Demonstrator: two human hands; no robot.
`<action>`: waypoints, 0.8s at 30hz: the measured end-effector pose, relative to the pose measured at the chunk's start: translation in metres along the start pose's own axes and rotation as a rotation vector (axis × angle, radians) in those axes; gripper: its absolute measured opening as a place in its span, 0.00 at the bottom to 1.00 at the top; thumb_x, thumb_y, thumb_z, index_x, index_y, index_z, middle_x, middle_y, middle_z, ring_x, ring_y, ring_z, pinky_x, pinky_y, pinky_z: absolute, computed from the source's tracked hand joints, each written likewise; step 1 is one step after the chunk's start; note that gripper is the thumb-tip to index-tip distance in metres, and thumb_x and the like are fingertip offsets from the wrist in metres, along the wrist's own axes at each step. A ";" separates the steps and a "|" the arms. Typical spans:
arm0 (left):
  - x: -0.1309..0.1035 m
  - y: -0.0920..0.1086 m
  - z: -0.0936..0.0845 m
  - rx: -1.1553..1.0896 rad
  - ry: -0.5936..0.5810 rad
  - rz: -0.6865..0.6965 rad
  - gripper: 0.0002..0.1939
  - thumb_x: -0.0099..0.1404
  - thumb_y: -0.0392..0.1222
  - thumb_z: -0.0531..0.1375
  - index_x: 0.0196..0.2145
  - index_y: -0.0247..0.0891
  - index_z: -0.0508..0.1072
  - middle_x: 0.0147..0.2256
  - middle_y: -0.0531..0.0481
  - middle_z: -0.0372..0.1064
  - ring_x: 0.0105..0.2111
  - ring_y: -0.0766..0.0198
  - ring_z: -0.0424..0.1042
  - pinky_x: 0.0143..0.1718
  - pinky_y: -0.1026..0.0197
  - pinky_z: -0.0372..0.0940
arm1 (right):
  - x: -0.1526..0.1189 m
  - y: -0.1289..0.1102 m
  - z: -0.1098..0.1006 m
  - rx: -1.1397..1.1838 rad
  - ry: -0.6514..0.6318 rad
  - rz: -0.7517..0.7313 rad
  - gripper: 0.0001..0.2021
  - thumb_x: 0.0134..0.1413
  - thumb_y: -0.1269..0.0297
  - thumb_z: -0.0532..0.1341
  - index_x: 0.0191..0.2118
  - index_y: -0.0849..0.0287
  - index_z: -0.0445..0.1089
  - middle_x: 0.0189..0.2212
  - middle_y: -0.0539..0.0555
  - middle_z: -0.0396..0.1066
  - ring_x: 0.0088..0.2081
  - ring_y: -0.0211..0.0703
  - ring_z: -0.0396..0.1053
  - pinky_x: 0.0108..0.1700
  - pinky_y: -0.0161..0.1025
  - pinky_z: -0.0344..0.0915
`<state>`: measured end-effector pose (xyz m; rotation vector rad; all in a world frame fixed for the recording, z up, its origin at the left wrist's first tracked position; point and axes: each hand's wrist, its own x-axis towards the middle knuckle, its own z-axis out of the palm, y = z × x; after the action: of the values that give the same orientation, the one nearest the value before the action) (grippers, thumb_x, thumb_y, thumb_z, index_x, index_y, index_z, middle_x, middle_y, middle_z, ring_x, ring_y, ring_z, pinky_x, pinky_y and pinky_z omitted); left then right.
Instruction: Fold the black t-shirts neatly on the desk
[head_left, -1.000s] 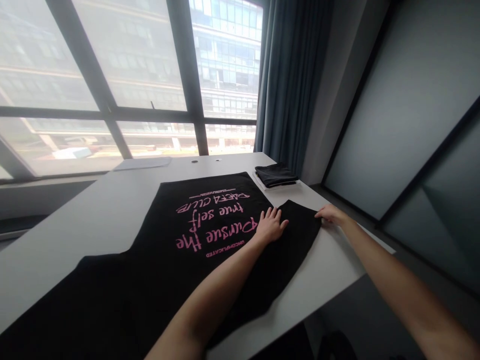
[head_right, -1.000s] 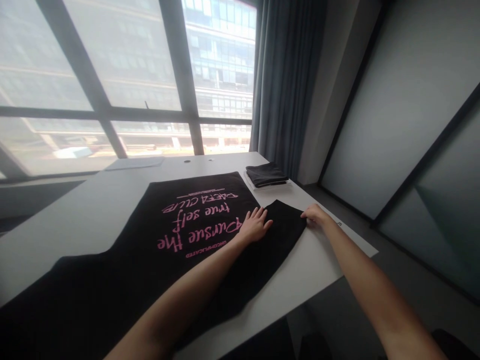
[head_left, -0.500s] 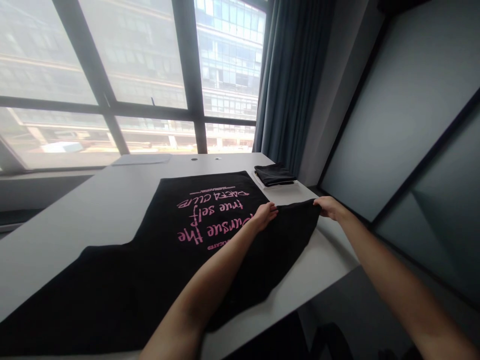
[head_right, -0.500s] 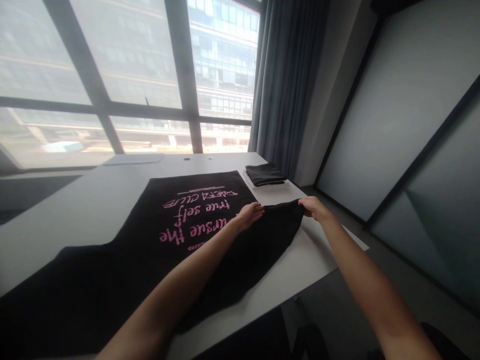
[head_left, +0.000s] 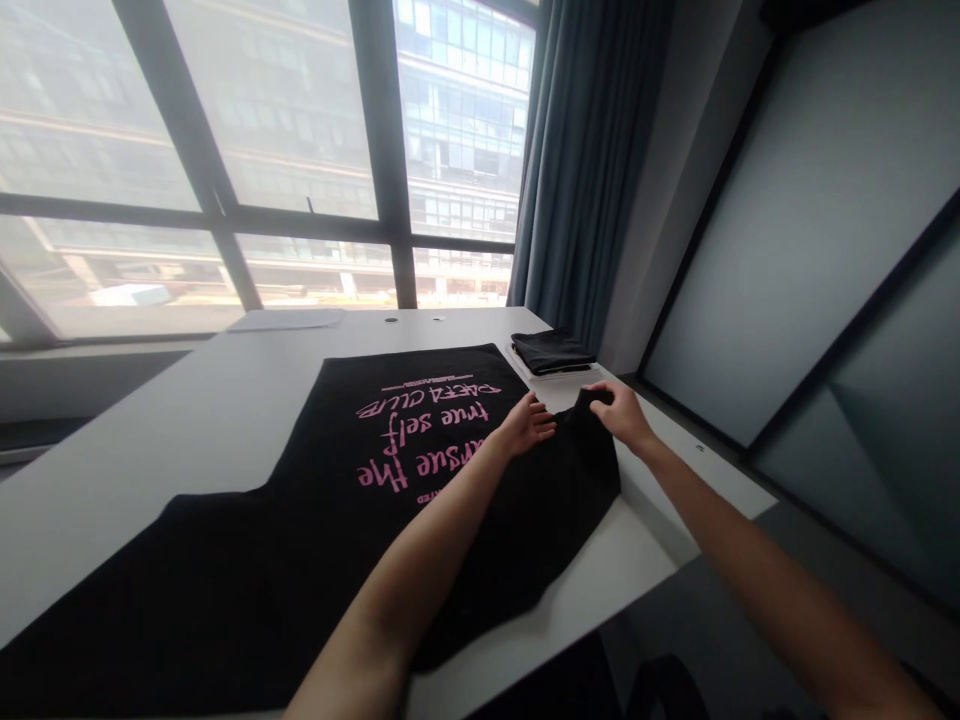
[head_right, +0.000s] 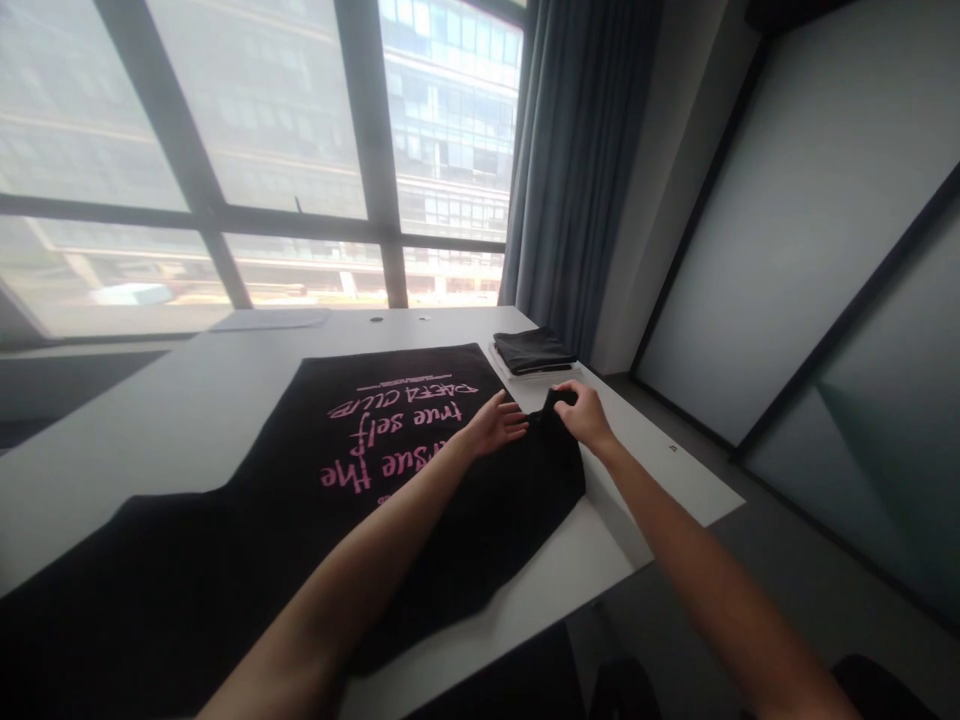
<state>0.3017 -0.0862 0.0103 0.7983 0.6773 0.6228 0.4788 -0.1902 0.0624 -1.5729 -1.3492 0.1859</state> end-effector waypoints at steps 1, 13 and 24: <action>-0.003 0.007 -0.004 0.009 -0.024 0.005 0.34 0.72 0.65 0.47 0.60 0.34 0.64 0.54 0.34 0.69 0.43 0.53 0.76 0.44 0.50 0.73 | -0.010 -0.009 0.011 -0.052 -0.081 -0.126 0.14 0.46 0.73 0.60 0.40 0.59 0.76 0.44 0.57 0.78 0.48 0.50 0.74 0.55 0.43 0.67; -0.009 0.011 -0.022 0.807 0.072 0.267 0.38 0.49 0.43 0.75 0.57 0.36 0.73 0.39 0.44 0.77 0.32 0.60 0.74 0.31 0.63 0.67 | -0.099 -0.012 0.049 -0.230 -0.589 -0.474 0.21 0.55 0.69 0.64 0.56 0.54 0.73 0.63 0.56 0.65 0.63 0.54 0.62 0.65 0.52 0.59; 0.002 0.004 -0.016 0.699 0.330 0.317 0.06 0.61 0.40 0.64 0.32 0.34 0.75 0.22 0.51 0.66 0.27 0.62 0.70 0.28 0.64 0.64 | -0.125 0.050 -0.014 -0.314 -0.253 -0.214 0.14 0.57 0.64 0.63 0.49 0.55 0.74 0.51 0.59 0.70 0.54 0.54 0.66 0.59 0.54 0.63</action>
<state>0.2904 -0.0754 0.0046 1.4899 1.1089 0.8271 0.4759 -0.2925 -0.0265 -1.6877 -1.8041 0.0423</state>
